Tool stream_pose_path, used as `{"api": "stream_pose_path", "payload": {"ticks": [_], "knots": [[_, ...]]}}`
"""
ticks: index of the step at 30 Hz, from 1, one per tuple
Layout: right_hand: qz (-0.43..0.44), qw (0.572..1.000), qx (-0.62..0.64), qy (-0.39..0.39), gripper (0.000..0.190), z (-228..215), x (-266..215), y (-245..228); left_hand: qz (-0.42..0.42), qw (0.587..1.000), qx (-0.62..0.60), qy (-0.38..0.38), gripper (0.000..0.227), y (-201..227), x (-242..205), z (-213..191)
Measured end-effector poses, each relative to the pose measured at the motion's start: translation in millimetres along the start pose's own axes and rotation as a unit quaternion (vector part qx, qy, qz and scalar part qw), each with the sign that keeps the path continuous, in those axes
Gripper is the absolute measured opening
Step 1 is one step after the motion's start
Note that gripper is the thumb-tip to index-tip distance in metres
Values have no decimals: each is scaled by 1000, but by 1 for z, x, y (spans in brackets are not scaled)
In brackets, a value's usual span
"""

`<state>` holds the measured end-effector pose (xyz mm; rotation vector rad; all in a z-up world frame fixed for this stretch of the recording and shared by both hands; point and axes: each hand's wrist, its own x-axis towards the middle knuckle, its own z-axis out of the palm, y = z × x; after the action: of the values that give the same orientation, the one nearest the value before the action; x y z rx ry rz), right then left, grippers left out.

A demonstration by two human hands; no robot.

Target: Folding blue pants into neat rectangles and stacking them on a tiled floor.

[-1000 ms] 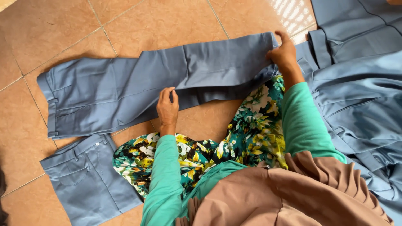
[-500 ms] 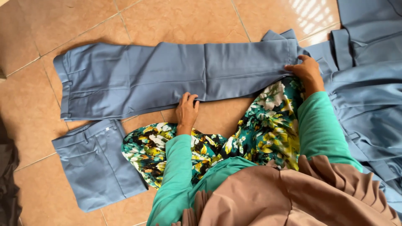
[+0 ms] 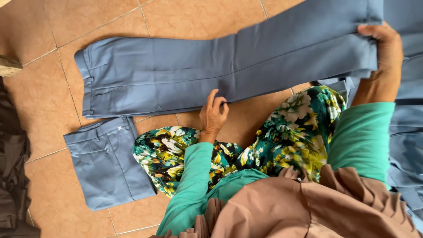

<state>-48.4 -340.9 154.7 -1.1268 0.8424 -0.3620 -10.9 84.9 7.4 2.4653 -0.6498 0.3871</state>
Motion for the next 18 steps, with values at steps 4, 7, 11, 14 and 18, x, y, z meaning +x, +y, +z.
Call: {"api": "stream_pose_path", "payload": {"ticks": [4, 7, 11, 14, 18], "knots": [[69, 989, -58, 118, 24, -26, 46, 17, 41, 997, 18, -70, 12, 11, -8, 33], [90, 982, -81, 144, 27, -25, 63, 15, 26, 986, 27, -164, 34, 17, -14, 60], [13, 996, 8, 86, 18, 25, 18, -37, 1, 950, 27, -311, 80, 52, 12, 60], [8, 1000, -6, 25, 17, 46, 7, -66, 50, 919, 135, -367, 81, 75, 38, 92], [-7, 994, -34, -102, 17, 128, 3, -29, 102, 950, 114, -272, 78, 97, 36, 129]]}}
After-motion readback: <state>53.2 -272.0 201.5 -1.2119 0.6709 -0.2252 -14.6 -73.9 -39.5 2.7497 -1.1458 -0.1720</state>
